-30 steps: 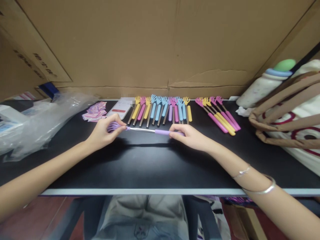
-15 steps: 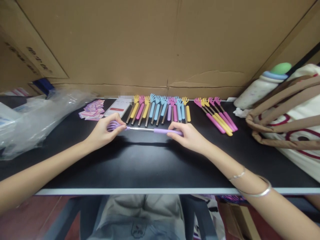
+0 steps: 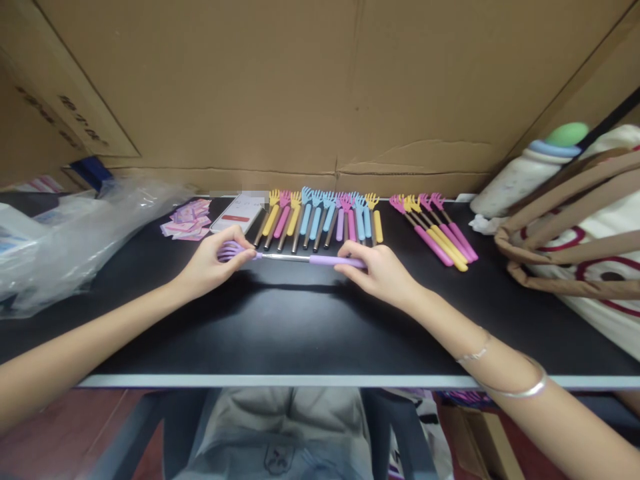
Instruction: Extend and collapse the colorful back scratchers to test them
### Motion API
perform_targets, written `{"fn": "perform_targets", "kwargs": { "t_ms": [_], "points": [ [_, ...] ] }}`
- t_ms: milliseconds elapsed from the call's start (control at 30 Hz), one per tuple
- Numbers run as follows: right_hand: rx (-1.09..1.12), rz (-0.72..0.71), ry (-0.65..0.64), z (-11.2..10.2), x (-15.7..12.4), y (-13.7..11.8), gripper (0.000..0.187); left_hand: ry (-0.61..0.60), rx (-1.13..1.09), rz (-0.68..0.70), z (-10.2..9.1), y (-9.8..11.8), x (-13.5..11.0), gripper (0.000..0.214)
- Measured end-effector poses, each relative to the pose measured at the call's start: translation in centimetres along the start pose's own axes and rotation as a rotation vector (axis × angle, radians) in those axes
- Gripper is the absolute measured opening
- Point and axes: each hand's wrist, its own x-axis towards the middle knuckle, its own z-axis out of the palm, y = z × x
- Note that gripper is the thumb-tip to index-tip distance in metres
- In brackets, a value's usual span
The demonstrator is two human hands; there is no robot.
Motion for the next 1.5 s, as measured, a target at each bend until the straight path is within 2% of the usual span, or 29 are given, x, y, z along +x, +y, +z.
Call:
{"fn": "perform_targets", "kwargs": {
  "t_ms": [533,1100,1300,1500],
  "points": [
    [-0.027,-0.001,0.043,-0.5,0.1,0.1,0.021,0.005,-0.033,0.002,0.1,-0.2,0.2,0.021],
    [0.014,0.043,-0.023,-0.6,0.2,0.5,0.025,-0.048,-0.029,-0.015,0.0,-0.1,0.5,0.020],
    [0.028,0.040,-0.037,-0.8,0.2,0.6,0.025,-0.077,0.005,0.006,-0.2,0.1,0.6,0.020],
    [0.027,0.030,-0.032,-1.1,0.3,0.4,0.023,-0.148,0.133,0.020,-1.2,0.2,0.9,0.020]
  ]
}}
